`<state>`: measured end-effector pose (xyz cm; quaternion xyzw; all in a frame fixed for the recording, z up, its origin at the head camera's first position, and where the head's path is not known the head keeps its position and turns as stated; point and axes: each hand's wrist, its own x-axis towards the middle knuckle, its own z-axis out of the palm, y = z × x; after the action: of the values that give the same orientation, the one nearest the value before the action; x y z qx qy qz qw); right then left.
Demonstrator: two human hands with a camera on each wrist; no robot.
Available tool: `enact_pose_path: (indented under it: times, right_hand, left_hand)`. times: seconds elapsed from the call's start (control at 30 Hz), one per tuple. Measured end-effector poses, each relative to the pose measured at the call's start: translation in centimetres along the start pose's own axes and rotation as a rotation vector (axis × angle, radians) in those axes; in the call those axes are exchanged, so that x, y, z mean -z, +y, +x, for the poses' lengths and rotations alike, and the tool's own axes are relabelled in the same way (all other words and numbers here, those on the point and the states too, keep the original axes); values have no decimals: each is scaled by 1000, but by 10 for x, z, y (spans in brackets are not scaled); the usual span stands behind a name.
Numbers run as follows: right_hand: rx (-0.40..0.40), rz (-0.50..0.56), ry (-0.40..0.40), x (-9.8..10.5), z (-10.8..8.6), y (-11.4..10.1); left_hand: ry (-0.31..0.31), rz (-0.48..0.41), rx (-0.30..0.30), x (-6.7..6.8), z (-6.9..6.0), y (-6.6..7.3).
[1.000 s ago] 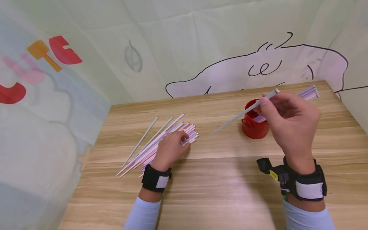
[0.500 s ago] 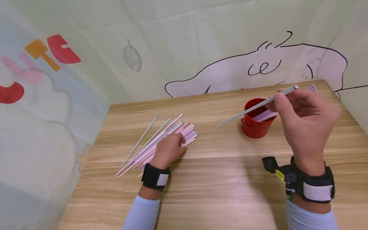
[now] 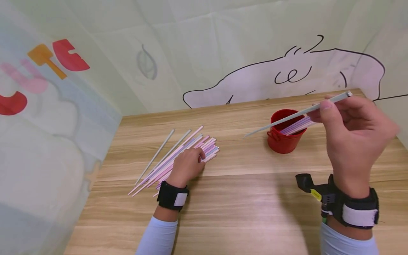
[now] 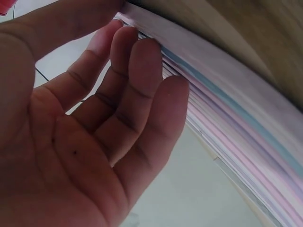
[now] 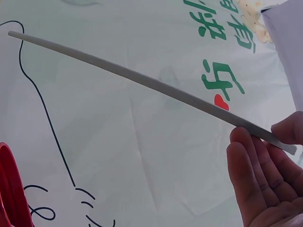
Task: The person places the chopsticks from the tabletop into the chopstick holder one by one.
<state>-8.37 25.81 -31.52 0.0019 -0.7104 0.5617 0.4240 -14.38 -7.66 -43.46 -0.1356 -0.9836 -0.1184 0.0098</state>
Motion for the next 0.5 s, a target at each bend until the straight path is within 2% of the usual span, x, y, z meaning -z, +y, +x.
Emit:
enact_pose_path:
  times: [0.17, 0.37, 0.5]
  right_hand:
    - [12, -24, 21, 2, 1, 1]
    - [59, 15, 35, 7, 4, 5]
    - [75, -61, 35, 14, 3, 9]
  left_hand:
    - [-2, 5, -3, 0, 1, 0]
    - [-4, 14, -2, 1, 1, 0]
    - [11, 29, -11, 1, 1, 0]
